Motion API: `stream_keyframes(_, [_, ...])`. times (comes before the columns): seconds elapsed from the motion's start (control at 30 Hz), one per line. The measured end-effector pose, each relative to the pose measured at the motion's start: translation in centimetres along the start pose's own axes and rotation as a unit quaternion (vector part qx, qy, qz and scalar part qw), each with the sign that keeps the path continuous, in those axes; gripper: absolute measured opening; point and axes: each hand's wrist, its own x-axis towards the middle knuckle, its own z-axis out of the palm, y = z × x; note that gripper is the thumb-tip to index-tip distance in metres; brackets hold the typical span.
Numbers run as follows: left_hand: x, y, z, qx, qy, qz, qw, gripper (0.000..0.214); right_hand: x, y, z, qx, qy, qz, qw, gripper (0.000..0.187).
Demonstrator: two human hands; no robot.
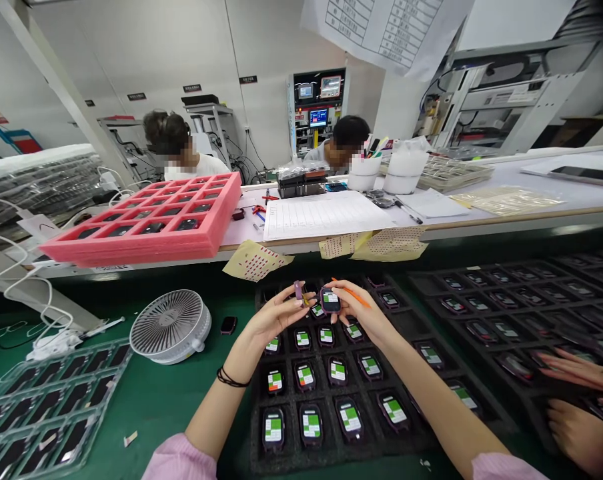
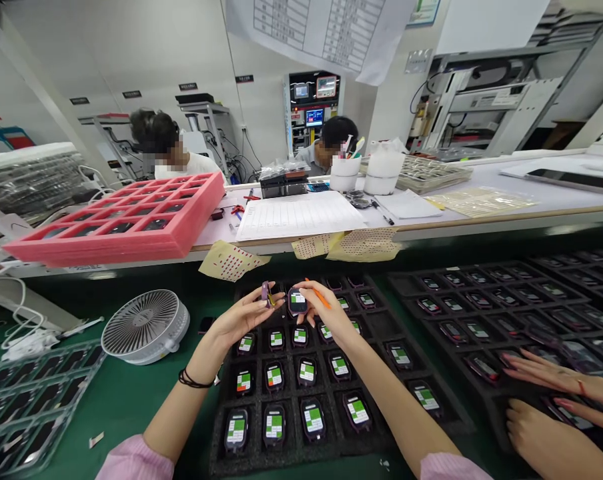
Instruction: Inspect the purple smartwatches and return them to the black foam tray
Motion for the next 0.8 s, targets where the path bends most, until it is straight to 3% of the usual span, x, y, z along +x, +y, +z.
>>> stream_keyframes(0.13, [0.4,-0.2,-0.4,-0.036,0.009,-0.003,0.999,0.053,0.1,0.2,-0.1,-0.004,0.001,0.002,1.000,0.031])
stream_keyframes(0.33, [0.4,-0.1,-0.5,-0.084,0.000,-0.021,0.996,0.031,0.2,0.6,0.0,-0.004,-0.002,0.008,1.000,0.031])
stream_keyframes(0.67, [1.2,-0.5,-0.6,-0.034,0.114,0.017,0.993,0.028,0.2,0.6,0.0,-0.016,-0.006,0.006,1.000,0.031])
stream_keyframes(0.8, [1.1,-0.5,-0.5,-0.030,0.125,0.023,0.991,0.026,0.2,0.7,0.0,-0.021,-0.004,0.007,1.000,0.032])
